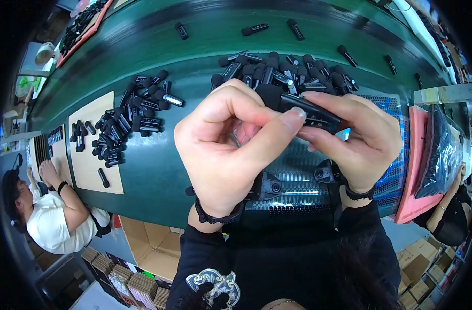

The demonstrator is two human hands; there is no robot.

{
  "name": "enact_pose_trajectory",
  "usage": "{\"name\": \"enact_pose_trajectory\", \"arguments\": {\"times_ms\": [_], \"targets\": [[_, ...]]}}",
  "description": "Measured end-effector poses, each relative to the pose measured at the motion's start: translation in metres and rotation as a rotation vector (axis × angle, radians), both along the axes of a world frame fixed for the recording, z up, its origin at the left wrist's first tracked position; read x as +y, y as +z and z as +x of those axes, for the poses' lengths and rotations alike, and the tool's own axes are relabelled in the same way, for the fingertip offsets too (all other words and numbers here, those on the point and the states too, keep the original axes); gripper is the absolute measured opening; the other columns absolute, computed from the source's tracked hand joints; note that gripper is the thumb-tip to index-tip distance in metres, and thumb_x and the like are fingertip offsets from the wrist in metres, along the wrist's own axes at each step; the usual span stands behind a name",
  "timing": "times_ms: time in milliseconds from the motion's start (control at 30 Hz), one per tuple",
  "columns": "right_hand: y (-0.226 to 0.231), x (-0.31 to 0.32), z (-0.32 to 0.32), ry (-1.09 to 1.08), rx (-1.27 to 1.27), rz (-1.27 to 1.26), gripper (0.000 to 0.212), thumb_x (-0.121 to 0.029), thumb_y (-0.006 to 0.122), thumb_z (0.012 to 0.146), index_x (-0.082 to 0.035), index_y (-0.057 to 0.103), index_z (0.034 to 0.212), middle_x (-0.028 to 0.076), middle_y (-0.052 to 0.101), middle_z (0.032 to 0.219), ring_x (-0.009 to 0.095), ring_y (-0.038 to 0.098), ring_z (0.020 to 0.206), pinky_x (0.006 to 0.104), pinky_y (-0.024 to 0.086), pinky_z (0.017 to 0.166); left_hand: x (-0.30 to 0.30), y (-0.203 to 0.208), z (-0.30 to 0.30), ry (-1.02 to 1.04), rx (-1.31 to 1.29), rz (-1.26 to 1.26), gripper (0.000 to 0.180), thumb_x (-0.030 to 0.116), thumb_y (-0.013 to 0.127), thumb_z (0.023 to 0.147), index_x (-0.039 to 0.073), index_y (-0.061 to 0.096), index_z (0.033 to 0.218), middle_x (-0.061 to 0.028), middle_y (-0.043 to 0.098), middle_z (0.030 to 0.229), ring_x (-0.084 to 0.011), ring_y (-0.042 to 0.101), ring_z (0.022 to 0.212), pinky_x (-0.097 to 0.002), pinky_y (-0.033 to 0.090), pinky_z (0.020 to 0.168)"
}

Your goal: The person peels a sticker from a sheet and applies it to a microphone before sliding a foam cover onto the unit. They then place the assembled microphone onto the conveyor belt and repeat the process.

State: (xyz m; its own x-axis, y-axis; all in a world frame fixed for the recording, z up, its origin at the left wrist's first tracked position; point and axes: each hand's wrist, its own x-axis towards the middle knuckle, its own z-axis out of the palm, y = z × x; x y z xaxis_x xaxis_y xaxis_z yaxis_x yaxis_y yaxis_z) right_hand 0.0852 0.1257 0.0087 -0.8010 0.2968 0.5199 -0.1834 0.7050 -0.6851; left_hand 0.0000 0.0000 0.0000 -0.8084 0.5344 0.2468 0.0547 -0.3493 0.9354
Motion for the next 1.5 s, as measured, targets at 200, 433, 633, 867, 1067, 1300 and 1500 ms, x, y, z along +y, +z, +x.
{"name": "enact_pose_trajectory", "arguments": {"times_ms": [200,433,633,867,1067,1300,1500], "targets": [[0.002,-0.002,0.003,-0.037,-0.042,-0.007,0.035,-0.001,0.073,0.054,0.002,0.062,0.088,0.009,0.06,0.07,0.009,0.055,0.05,0.0158,0.039,0.04,0.002,0.0,0.003,0.018,0.01,0.013,0.016,-0.007,0.06,0.065,0.002,0.047,0.061,-0.0008,0.043,0.061,-0.0071,0.036,0.056,-0.0184,0.028,0.053],[0.006,-0.002,0.006,-0.03,-0.078,-0.012,0.035,0.0,0.072,0.054,0.003,0.062,0.088,0.008,0.059,0.069,0.009,0.055,0.05,0.0158,0.04,0.041,0.004,-0.002,0.004,0.024,0.033,0.022,0.017,-0.008,0.059,0.065,0.002,0.047,0.061,-0.0006,0.043,0.061,-0.0069,0.036,0.056,-0.0182,0.028,0.053],[0.004,-0.002,0.004,-0.023,-0.061,-0.034,0.036,0.001,0.071,0.055,0.002,0.062,0.089,0.009,0.059,0.07,0.01,0.055,0.05,0.0159,0.038,0.04,0.007,-0.006,0.006,0.074,0.095,0.015,0.019,-0.009,0.06,0.065,0.002,0.046,0.061,-0.0007,0.043,0.062,-0.006,0.037,0.056,-0.0175,0.028,0.051],[-0.002,-0.001,0.003,-0.028,-0.066,-0.092,0.034,0.002,0.07,0.057,0.002,0.061,0.09,0.009,0.059,0.07,0.01,0.056,0.051,0.0163,0.04,0.042,0.009,-0.01,-0.002,0.169,0.334,-0.332,0.015,0.001,0.066,0.067,0.003,0.051,0.066,0.0021,0.044,0.06,-0.0043,0.034,0.051,-0.0179,0.027,0.046],[-0.002,0.003,0.0,0.002,-0.049,-0.207,0.03,0.003,0.068,0.06,0.003,0.061,0.089,0.009,0.059,0.071,0.011,0.057,0.053,0.0167,0.041,0.044,0.012,-0.015,-0.016,-0.027,-0.049,-0.192,0.015,0.007,0.067,0.068,0.003,0.053,0.073,0.0011,0.045,0.059,-0.0062,0.032,0.046,-0.0193,0.026,0.042],[-0.017,0.0,-0.014,-0.045,0.0,-0.068,0.019,0.002,0.057,0.073,0.002,0.059,0.092,0.007,0.057,0.07,0.01,0.057,0.055,0.0201,0.042,0.046,0.019,-0.027,-0.013,0.205,0.41,-0.388,0.01,0.006,0.059,0.076,0.002,0.055,0.084,0.0015,0.053,0.067,-0.0013,0.042,0.055,-0.0155,0.033,0.048],[-0.013,0.007,-0.037,-0.053,-0.02,0.171,0.014,0.0,0.051,0.078,0.0,0.058,0.091,0.005,0.055,0.065,0.009,0.055,0.052,0.0207,0.043,0.048,0.023,-0.032,-0.026,0.366,0.544,-0.449,0.016,0.007,0.062,0.072,0.003,0.056,0.086,-0.0025,0.053,0.067,-0.0085,0.046,0.054,-0.0203,0.036,0.049]]}}
